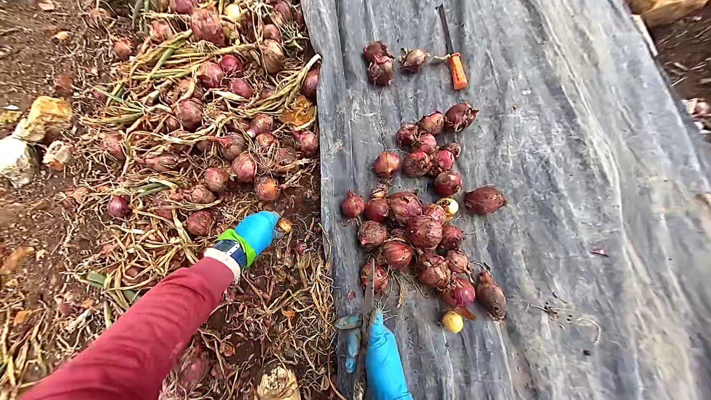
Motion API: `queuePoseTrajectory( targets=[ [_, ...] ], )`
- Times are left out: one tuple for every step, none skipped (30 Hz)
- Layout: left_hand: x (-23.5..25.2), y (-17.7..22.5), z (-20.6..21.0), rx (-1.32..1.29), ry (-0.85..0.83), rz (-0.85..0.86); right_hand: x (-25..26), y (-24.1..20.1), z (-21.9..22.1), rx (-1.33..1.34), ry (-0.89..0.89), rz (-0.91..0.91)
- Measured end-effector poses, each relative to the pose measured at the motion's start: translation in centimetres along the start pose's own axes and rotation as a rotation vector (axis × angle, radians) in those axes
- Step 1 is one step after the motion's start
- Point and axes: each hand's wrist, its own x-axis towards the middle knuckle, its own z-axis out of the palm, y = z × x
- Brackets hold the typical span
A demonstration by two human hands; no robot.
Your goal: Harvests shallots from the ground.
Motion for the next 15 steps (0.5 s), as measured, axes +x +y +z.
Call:
queuePoseTrajectory(
  targets=[
    [-1.0, -0.1, -0.3, -0.076, -0.011, -0.018, 0.7, 0.1, 0.5, 0.014, -0.048, 0.022],
    [-2.5, 0.0, -0.5, -0.185, -0.017, -0.028, 1.3, 0.2, 1.0, 0.031, -0.093, 0.055],
    [-4.4, 0.5, -0.8, -0.325, -0.024, -0.028, 1.8, 0.3, 1.5, 0.045, -0.134, 0.092],
    [-6.7, 1.3, -1.1, -0.489, -0.033, -0.004, 2.1, 0.3, 2.0, 0.054, -0.186, 0.101],
    [-9.2, 2.2, -1.3, -0.643, -0.053, 0.044, 2.2, 0.3, 2.6, 0.071, -0.248, 0.069],
    [-11.4, 3.2, -1.3, -0.761, -0.075, 0.112, 2.2, 0.0, 3.2, 0.094, -0.316, 0.015],
    [-13.5, 4.1, -1.2, -0.829, -0.108, 0.18, 1.8, -0.5, 3.8, 0.104, -0.369, -0.041],
    [-15.1, 4.8, -0.8, -0.855, -0.148, 0.239, 1.2, -1.4, 4.3, 0.089, -0.393, -0.093],
    [-16.4, 5.3, -0.5, -0.855, -0.18, 0.292, 0.7, -2.2, 4.7, 0.038, -0.397, -0.139],
    [-17.3, 5.4, -0.4, -0.828, -0.2, 0.329, 0.1, -3.0, 4.9, -0.034, -0.382, -0.167],
    [-17.8, 5.2, -0.5, -0.769, -0.182, 0.353, -0.4, -3.6, 4.8, -0.12, -0.371, -0.173],
    [-18.1, 4.8, -0.7, -0.713, -0.148, 0.362, -1.0, -3.8, 4.5, -0.176, -0.371, -0.171],
    [-18.4, 4.5, -0.9, -0.702, -0.104, 0.361, -1.5, -3.8, 4.2, -0.199, -0.381, -0.18],
    [-18.8, 4.6, -1.1, -0.726, -0.066, 0.359, -2.1, -3.6, 4.1, -0.2, -0.384, -0.187],
    [-19.4, 4.9, -1.1, -0.778, -0.046, 0.352, -2.7, -3.1, 4.2, -0.165, -0.375, -0.198]
  ],
)
